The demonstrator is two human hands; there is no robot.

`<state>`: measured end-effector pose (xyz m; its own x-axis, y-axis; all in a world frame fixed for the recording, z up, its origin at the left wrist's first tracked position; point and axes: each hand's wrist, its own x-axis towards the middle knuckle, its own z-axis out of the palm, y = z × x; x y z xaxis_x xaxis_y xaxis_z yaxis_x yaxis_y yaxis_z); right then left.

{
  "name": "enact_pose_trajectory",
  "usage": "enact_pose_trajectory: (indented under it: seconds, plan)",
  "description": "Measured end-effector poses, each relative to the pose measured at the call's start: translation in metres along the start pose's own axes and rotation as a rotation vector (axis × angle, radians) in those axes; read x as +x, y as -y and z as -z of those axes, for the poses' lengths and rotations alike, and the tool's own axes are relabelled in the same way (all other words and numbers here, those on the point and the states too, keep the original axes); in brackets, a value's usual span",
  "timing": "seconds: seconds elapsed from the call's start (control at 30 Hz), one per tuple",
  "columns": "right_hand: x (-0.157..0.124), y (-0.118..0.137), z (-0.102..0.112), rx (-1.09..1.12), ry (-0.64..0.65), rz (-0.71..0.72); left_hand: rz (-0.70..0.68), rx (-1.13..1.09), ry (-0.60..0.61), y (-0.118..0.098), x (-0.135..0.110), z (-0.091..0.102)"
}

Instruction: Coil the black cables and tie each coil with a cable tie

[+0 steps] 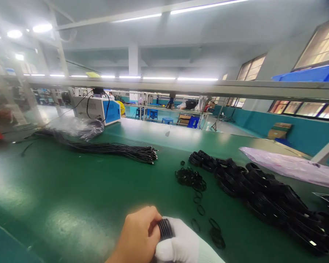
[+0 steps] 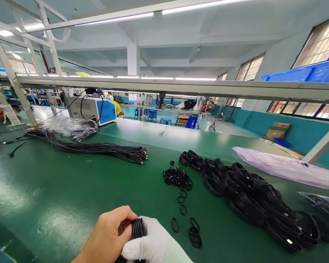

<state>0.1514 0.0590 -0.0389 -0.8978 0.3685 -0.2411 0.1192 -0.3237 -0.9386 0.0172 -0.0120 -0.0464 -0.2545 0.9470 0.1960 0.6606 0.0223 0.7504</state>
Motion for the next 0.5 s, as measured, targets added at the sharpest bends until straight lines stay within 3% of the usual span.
enact_pose_trajectory:
  seconds: [0.13,0.3,0.4,0.5]
  plan:
    - [-0.001,-0.004,0.001,0.152,0.039,-0.019,0.051,-0.043,0.002,-0.001,0.002,-0.001]
    - [-0.004,-0.015,0.001,0.404,0.064,-0.096,0.124,-0.146,0.125,0.000,0.013,0.003]
    - [-0.008,-0.015,0.003,0.500,-0.010,-0.070,0.153,-0.198,0.173,0.003,0.023,0.015]
    - [-0.023,0.008,0.019,0.529,-0.155,0.047,0.142,-0.171,0.145,0.007,0.038,0.029]
